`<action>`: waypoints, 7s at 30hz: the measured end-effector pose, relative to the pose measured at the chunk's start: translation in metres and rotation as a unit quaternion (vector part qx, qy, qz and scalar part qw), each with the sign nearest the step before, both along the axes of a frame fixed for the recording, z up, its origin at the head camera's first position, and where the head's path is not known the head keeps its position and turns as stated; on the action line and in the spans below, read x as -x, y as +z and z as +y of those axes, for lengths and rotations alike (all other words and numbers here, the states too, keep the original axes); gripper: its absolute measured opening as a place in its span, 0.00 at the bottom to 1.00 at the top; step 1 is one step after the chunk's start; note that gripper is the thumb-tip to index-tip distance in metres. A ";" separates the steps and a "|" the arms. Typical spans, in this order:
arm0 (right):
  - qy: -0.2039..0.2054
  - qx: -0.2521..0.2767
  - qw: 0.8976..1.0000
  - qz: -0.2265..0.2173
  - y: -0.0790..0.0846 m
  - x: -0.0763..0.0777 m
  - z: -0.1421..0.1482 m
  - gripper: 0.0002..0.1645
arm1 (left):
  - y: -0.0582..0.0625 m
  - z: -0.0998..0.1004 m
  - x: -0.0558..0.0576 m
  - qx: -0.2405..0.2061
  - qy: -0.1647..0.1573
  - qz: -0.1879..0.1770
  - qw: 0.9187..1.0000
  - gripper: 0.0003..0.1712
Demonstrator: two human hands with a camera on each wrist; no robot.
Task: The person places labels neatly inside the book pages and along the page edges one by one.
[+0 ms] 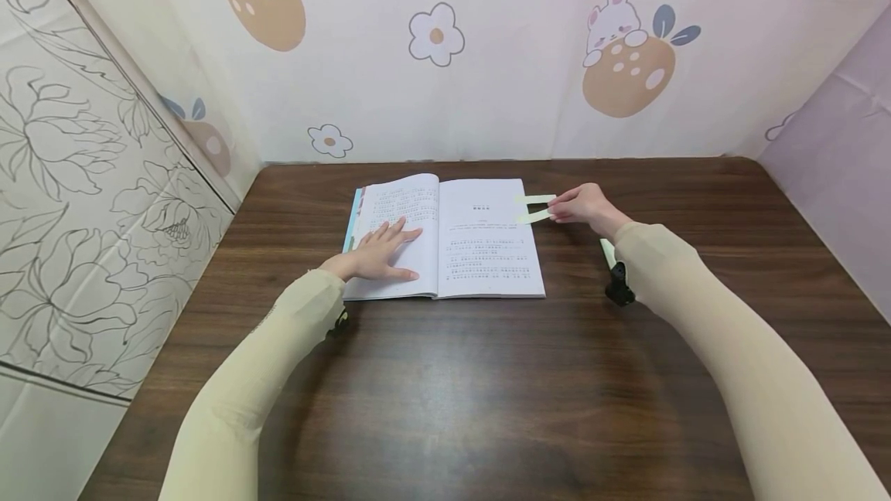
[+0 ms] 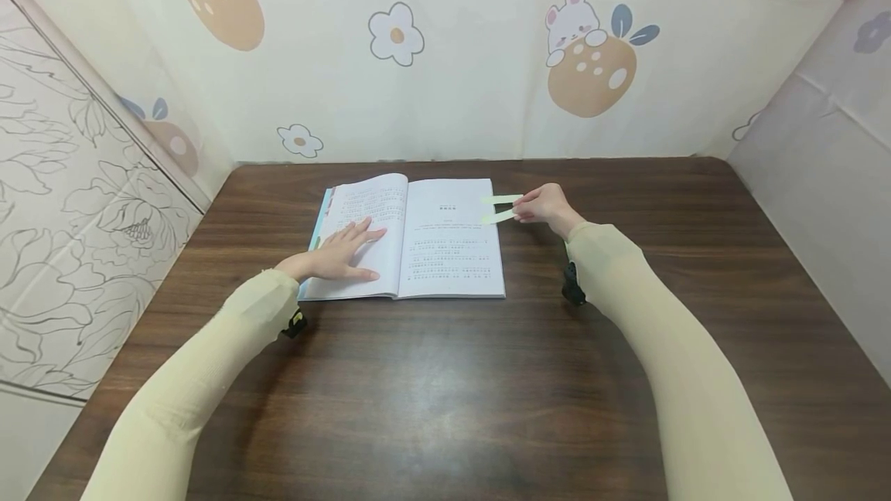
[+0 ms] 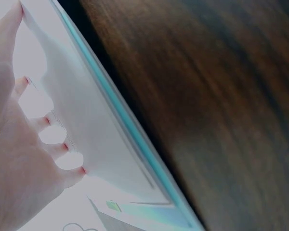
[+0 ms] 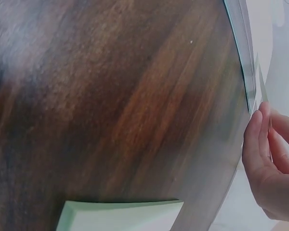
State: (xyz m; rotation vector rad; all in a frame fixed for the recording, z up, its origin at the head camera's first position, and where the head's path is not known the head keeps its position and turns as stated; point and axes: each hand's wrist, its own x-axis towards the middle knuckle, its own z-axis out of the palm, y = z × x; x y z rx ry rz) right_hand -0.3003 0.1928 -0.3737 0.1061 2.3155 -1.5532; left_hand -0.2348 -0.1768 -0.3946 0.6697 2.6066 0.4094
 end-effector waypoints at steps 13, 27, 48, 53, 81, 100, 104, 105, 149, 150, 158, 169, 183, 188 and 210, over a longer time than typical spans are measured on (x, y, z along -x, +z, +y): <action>0.032 -0.106 0.991 0.080 -0.001 -0.005 0.001 0.17 | -0.001 0.001 0.000 -0.004 0.002 -0.007 1.000 0.48; 0.064 -0.339 0.902 0.261 0.002 -0.023 -0.004 0.15 | 0.001 0.001 -0.002 0.006 0.004 -0.008 1.000 0.48; 0.271 -0.364 0.859 0.238 -0.013 -0.048 -0.023 0.42 | 0.002 0.001 -0.002 -0.002 -0.002 -0.004 1.000 0.48; 0.306 -0.374 0.847 0.224 -0.017 -0.051 -0.023 0.48 | 0.001 0.001 -0.002 -0.005 -0.003 -0.003 1.000 0.48; 0.339 -0.370 0.846 0.178 -0.023 -0.045 -0.040 0.51 | 0.001 0.001 -0.001 0.003 -0.003 -0.009 1.000 0.48; 0.345 -0.370 0.846 0.167 -0.024 -0.048 -0.043 0.53 | -0.002 0.001 0.001 0.015 0.002 -0.010 1.000 0.49; 0.348 -0.366 0.847 0.167 -0.022 -0.051 -0.042 0.52 | -0.003 0.001 0.001 0.015 0.004 -0.010 1.000 0.48; 0.349 -0.365 0.847 0.168 -0.021 -0.051 -0.042 0.52 | -0.003 0.001 0.001 0.016 0.004 -0.010 1.000 0.48; 0.248 -0.301 0.881 0.266 0.002 -0.081 -0.004 0.20 | -0.005 0.000 0.000 0.021 -0.002 0.008 1.000 0.48; 0.246 -0.300 0.881 0.269 0.002 -0.081 -0.001 0.20 | -0.005 0.000 0.000 0.021 -0.001 0.008 1.000 0.48; 0.229 -0.300 0.878 0.295 -0.001 -0.086 0.023 0.18 | -0.005 0.000 -0.001 0.016 0.001 0.002 1.000 0.48; 0.211 -0.314 0.880 0.286 0.002 -0.094 0.046 0.19 | -0.004 0.000 -0.002 0.012 0.000 0.003 1.000 0.48; 0.224 -0.325 0.882 0.258 -0.002 -0.098 0.068 0.25 | -0.004 -0.001 -0.001 0.012 -0.001 -0.001 1.000 0.49; 0.236 -0.331 0.881 0.243 -0.004 -0.098 0.077 0.29 | -0.004 0.000 -0.001 0.015 0.000 0.001 1.000 0.48; 0.264 -0.350 0.882 0.171 -0.005 -0.098 0.092 0.45 | -0.003 -0.001 -0.003 0.011 -0.003 0.005 1.000 0.48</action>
